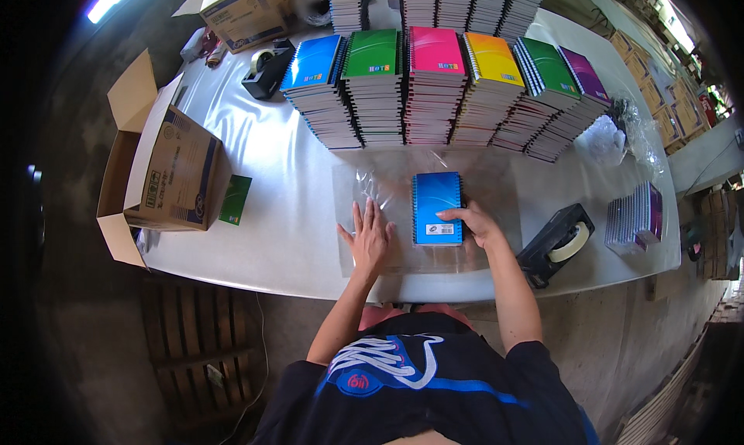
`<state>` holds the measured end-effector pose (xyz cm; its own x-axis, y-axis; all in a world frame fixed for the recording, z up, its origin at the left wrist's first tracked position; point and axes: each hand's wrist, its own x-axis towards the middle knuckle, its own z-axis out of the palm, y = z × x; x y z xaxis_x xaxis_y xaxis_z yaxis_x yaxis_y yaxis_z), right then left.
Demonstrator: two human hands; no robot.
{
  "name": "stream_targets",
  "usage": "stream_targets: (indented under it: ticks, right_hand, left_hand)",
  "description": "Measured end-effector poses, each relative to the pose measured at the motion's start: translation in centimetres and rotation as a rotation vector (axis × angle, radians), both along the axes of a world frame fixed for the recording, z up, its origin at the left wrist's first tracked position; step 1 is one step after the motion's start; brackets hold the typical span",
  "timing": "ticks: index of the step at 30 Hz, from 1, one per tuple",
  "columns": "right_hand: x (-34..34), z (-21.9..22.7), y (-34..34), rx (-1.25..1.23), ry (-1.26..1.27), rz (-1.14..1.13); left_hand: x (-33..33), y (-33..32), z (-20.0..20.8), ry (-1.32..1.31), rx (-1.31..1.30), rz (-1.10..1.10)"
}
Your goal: The person gathers several colorful notebooks from stacks on a table, aligns them into a single stack, and places the stack into a clear plastic bag.
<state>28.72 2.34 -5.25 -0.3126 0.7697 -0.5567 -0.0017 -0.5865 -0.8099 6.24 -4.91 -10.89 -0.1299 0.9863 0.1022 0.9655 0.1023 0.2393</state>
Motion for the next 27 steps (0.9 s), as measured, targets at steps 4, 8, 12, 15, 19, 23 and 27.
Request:
stream_targets:
  ticks: [4, 8, 12, 15, 19, 23, 27]
  right_hand:
    - [0.2, -0.3, 0.0, 0.009, 0.019, 0.022]
    - [0.3, -0.3, -0.1, -0.012, 0.009, 0.014]
    - [-0.3, 0.7, -0.1, -0.014, 0.009, 0.019]
    - [-0.2, 0.9, 0.5, -0.084, -0.015, 0.058]
    - [-0.6, 1.0, 1.5, 0.031, 0.000, 0.027]
    - [-2.5, 1.4, 2.4, 0.003, -0.036, 0.085]
    - [-2.6, 0.6, 2.8, -0.004, -0.019, 0.127]
  left_hand:
    - [1.1, 0.8, 4.4, -0.187, 0.140, -0.100]
    - [-0.4, 3.0, 6.6, -0.889, 0.059, -0.046]
    - [-5.5, 4.3, 3.6, -1.084, -0.384, -0.051]
    - [-6.2, 4.5, 2.4, -1.042, -0.303, -0.199]
    - [-5.0, 4.0, 5.1, -0.988, -0.259, -0.177]
    - [-4.2, 3.9, 7.3, -0.961, -0.272, -0.223]
    - [-2.7, 4.3, 7.8, -0.965, -0.271, -0.307]
